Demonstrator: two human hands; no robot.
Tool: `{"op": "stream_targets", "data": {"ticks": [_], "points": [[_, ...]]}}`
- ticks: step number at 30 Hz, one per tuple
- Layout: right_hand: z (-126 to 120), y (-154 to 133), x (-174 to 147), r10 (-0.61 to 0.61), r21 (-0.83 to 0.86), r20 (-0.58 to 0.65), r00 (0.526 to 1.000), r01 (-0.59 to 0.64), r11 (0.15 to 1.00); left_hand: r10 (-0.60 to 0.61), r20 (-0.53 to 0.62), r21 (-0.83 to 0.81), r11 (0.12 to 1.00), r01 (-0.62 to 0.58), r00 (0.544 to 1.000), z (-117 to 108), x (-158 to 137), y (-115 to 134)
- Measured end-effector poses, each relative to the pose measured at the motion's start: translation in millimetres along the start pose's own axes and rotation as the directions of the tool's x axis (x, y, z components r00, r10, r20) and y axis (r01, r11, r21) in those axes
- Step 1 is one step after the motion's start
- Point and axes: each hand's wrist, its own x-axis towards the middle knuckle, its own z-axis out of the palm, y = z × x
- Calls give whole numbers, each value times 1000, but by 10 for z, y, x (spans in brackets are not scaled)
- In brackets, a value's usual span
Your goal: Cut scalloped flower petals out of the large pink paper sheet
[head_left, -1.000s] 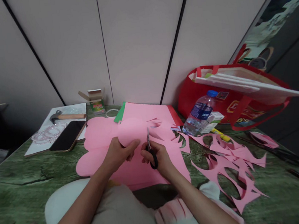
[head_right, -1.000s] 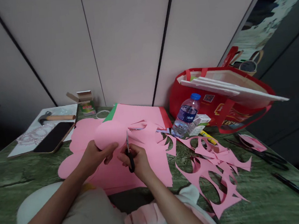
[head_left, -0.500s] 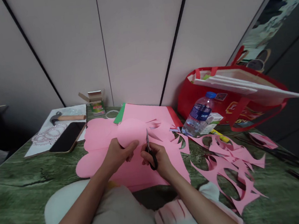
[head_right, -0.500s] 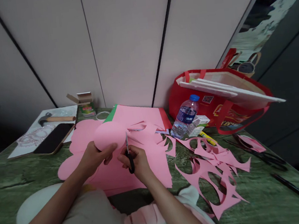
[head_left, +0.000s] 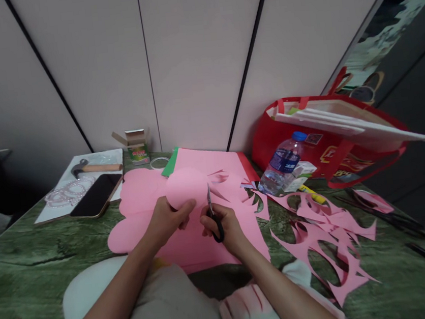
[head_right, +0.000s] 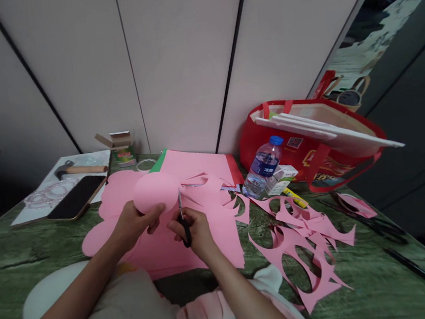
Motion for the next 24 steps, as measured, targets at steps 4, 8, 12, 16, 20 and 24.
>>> {"op": "stream_targets", "data": {"ticks": [4,8,12,16,20,24], "points": [[3,6,2,-3,6,1,1000,3,1000,1,-3,-6,1000,-1,1000,-2,1,4],[4,13,-1,-5,11,11,1000,5,1000,9,-15,-26,1000,-9,1000,-6,3,12],[6,17,-10,-14,13,28,1000,14,1000,21,16,-70,997,-20,1000,-1,5,31],[10,32,-14,-26,13,64,998,25,1000,27,63,-118,993,-19,998,12,1,38],[13,34,-6,-54,11,83,995,53,999,29,69,-123,992,-20,997,24,-13,28],[17,9,3,-109,19,52,993,108,994,14,134,-90,996,-2,991,34,-33,29]]}}
